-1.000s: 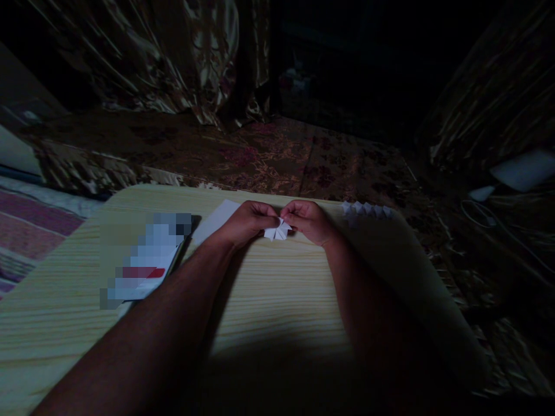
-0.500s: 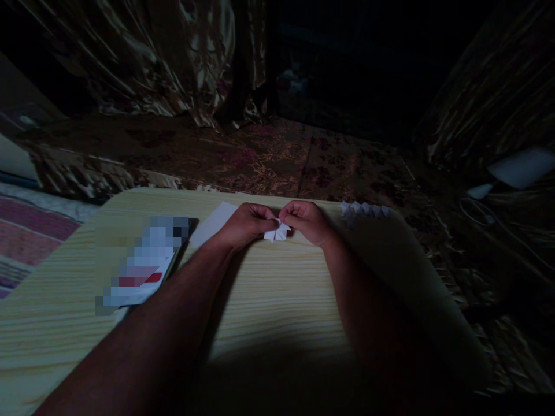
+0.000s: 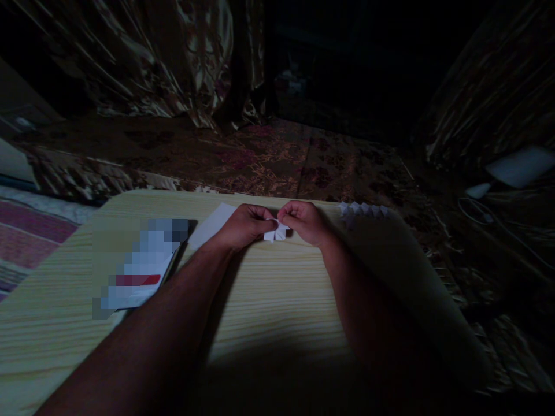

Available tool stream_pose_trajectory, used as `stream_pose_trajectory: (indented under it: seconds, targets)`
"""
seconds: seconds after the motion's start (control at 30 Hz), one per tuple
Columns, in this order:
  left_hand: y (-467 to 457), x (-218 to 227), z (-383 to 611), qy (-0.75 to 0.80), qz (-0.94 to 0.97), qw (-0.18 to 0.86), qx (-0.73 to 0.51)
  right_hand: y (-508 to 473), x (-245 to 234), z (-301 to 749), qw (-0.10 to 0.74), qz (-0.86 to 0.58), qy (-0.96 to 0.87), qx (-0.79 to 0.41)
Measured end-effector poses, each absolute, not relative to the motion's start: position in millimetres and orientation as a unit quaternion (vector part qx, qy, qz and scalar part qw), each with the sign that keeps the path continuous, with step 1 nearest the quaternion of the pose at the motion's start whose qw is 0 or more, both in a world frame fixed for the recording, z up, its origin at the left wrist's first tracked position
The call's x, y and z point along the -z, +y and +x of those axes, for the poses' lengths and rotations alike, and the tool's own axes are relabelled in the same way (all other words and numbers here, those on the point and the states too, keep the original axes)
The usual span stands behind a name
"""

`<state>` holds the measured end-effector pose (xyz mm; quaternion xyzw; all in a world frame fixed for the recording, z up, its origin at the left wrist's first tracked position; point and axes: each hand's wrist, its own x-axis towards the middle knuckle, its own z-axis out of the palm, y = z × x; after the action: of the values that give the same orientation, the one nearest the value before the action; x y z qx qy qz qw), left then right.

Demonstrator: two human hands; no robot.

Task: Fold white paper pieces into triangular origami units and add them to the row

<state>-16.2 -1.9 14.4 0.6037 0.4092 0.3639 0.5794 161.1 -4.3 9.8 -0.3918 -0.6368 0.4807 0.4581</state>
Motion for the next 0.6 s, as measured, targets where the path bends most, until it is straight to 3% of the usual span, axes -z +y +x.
stream_pose_trajectory:
  seconds: [0.6]
  targets:
    - [-6.6,-17.4,-10.2,0.412,0.609,0.564,-0.376,-3.6,-7.8,159.6,0.473,-0.412,-0.63,-0.458]
